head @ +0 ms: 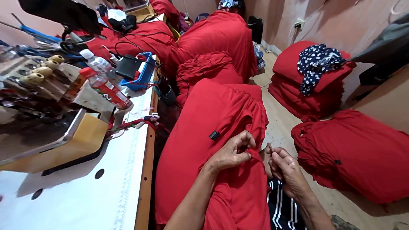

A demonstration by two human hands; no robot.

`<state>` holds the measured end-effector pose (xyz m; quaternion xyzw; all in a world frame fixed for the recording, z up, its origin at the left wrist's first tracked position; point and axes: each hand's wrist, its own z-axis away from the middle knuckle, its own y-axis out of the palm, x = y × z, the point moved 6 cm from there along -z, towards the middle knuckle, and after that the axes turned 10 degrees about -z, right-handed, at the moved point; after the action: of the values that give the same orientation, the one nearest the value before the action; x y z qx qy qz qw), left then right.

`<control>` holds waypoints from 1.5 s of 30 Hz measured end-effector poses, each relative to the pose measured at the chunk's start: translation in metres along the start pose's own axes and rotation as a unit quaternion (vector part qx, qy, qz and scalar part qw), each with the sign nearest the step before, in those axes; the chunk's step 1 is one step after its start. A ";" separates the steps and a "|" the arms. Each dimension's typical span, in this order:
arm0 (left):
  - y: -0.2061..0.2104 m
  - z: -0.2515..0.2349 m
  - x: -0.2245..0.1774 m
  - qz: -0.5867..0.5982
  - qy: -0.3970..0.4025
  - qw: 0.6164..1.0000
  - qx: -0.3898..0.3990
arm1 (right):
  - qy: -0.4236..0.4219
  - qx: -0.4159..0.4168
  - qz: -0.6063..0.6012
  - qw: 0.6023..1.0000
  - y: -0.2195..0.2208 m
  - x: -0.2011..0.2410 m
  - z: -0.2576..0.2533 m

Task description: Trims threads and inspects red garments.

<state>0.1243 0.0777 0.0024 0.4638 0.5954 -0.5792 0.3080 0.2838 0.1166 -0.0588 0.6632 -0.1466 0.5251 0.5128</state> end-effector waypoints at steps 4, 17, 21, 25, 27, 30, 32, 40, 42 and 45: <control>-0.001 0.000 -0.002 0.010 0.012 1.000 0.000 | 0.088 0.187 -0.107 0.973 0.003 -0.019 0.002; -0.017 0.007 -0.005 0.025 0.058 0.997 -0.034 | 0.012 0.149 0.078 0.986 0.011 -0.005 0.011; -0.025 0.020 -0.016 -0.167 0.053 0.984 -0.014 | -0.051 0.165 0.139 0.975 0.020 0.014 0.018; -0.034 0.030 -0.011 -0.202 0.043 0.978 -0.009 | -0.069 0.169 0.147 0.972 0.024 0.015 0.017; -0.035 0.031 -0.010 -0.197 0.039 0.980 -0.002 | -0.061 0.165 0.137 0.975 0.023 0.015 0.017; -0.034 0.032 -0.009 -0.195 0.043 0.980 -0.001 | -0.032 0.135 0.113 0.984 0.026 0.018 0.019; -0.034 0.032 -0.008 -0.195 0.043 0.980 -0.002 | 0.000 0.099 0.093 0.991 0.030 0.022 0.020; -0.032 0.033 -0.008 -0.235 0.064 0.968 -0.058 | -0.061 0.122 0.109 0.985 0.021 0.011 0.020; -0.024 0.034 -0.013 -0.314 0.078 0.939 -0.121 | -0.128 0.107 0.181 0.969 0.031 0.020 0.026; -0.013 0.035 -0.021 -0.382 0.070 0.905 -0.172 | -0.198 0.096 0.234 0.947 0.048 0.029 0.032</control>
<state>0.1146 0.0410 0.0214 0.1804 0.8373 -0.5073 0.0952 0.2784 0.0793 -0.0062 0.7474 -0.3448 0.4998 0.2698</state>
